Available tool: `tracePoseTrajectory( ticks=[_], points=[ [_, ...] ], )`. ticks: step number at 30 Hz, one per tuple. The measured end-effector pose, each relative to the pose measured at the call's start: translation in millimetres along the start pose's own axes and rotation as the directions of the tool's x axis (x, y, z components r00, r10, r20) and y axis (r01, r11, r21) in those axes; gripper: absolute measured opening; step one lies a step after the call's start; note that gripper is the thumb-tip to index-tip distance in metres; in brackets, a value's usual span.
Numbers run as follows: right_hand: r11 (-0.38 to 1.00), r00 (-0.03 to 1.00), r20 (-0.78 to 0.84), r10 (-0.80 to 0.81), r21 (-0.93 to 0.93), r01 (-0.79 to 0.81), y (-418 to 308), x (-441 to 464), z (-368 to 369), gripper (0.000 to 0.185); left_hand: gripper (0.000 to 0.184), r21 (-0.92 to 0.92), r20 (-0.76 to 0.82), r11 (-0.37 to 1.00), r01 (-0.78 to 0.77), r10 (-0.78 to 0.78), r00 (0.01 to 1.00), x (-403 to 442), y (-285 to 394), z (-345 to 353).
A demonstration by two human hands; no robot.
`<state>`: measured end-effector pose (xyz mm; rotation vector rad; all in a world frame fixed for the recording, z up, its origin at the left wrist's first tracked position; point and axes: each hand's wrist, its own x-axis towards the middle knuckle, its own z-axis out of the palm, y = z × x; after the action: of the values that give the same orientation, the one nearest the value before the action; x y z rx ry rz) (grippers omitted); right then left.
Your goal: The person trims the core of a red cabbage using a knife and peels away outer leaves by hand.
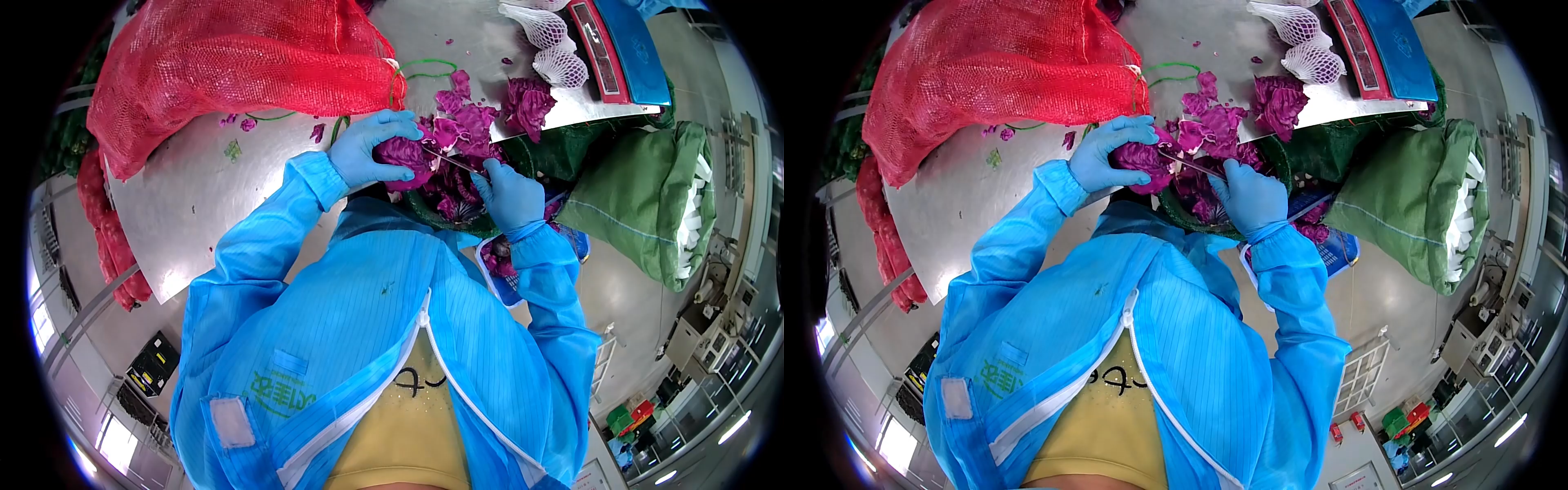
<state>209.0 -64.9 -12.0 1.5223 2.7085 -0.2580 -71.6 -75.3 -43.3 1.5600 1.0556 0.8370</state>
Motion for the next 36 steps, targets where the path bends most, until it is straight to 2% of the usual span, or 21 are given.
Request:
tracePoseTrajectory(
  ticks=[6,8,12,14,18,20,21,23,24,25,28,29,31,32,33,35,36],
  points=[
    [1.0,0.987,-0.16,0.007,0.013,-0.006,-1,-2,21,0.03,0.055,0.091,0.011,0.995,-0.03,0.029,1.0,3,-3,-6],
    [0.998,0.97,-0.242,-0.022,-0.066,0.006,-1,-2,30,0.03,0.056,0.077,0.004,0.997,-0.024,0.024,1.0,3,-3,-6],
    [0.995,0.981,-0.192,0.004,-0.099,-0.024,-2,-2,39,0.034,0.056,0.043,-0.01,0.999,0.002,-0.002,1.0,3,-3,-6],
    [0.993,0.952,-0.307,-0.019,-0.116,-0.018,-2,-2,47,0.035,0.056,0.047,-0.011,0.999,-0.001,0.002,1.0,3,-2,-7],
    [0.983,0.95,-0.311,-0.026,-0.181,-0.032,-1,0,52,0.037,0.056,0.039,-0.031,0.999,-0.006,0.007,1.0,3,-5,-5],
    [0.993,0.878,-0.473,0.075,-0.044,-0.109,0,6,54,0.038,0.055,0.041,-0.019,0.999,-0.024,0.025,1.0,3,-9,-4],
    [0.993,0.878,-0.472,0.076,-0.044,-0.109,2,7,52,0.038,0.054,0.041,-0.009,0.998,-0.041,0.042,0.999,3,-10,-3],
    [0.998,0.814,-0.579,0.044,-0.013,-0.063,3,6,48,0.039,0.054,0.061,-0.014,0.998,-0.025,0.026,1.0,2,-6,-4],
    [0.997,0.848,-0.523,0.083,0.048,-0.068,0,1,48,0.04,0.054,0.077,-0.024,0.997,-0.013,0.015,1.0,4,-4,-5],
    [0.996,0.849,-0.521,0.087,0.047,-0.073,-1,-1,48,0.04,0.054,0.073,-0.02,0.997,-0.014,0.016,1.0,4,-2,-4],
    [0.965,0.842,-0.514,0.167,0.262,-0.031,-9,-3,43,0.037,0.054,-0.024,-0.054,0.999,0.022,-0.023,0.998,5,0,-4],
    [0.964,0.843,-0.511,0.168,0.265,-0.032,-14,-1,42,0.037,0.055,-0.025,-0.049,1.0,0.019,-0.021,0.999,5,0,-4],
    [0.791,0.851,-0.423,0.312,0.612,0.014,-24,4,40,0.04,0.056,-0.026,-0.04,1.0,0.016,-0.017,0.999,6,-1,-3],
    [0.673,0.887,-0.235,0.398,0.731,-0.108,-28,6,36,0.042,0.054,-0.018,-0.037,1.0,0.005,-0.005,0.999,7,-2,-4],
    [0.673,0.885,-0.234,0.401,0.732,-0.111,-30,9,36,0.042,0.053,-0.011,-0.035,1.0,-0.004,0.003,0.999,7,-3,-3],
    [0.531,0.905,-0.127,0.405,0.839,-0.12,-33,20,35,0.04,0.052,0.019,-0.029,1.0,-0.002,0.003,1.0,7,-2,-4],
    [0.527,0.914,-0.033,0.405,0.825,-0.204,-36,23,25,0.038,0.05,0.049,-0.027,0.999,-0.002,0.003,1.0,8,-1,-5]
  ],
)
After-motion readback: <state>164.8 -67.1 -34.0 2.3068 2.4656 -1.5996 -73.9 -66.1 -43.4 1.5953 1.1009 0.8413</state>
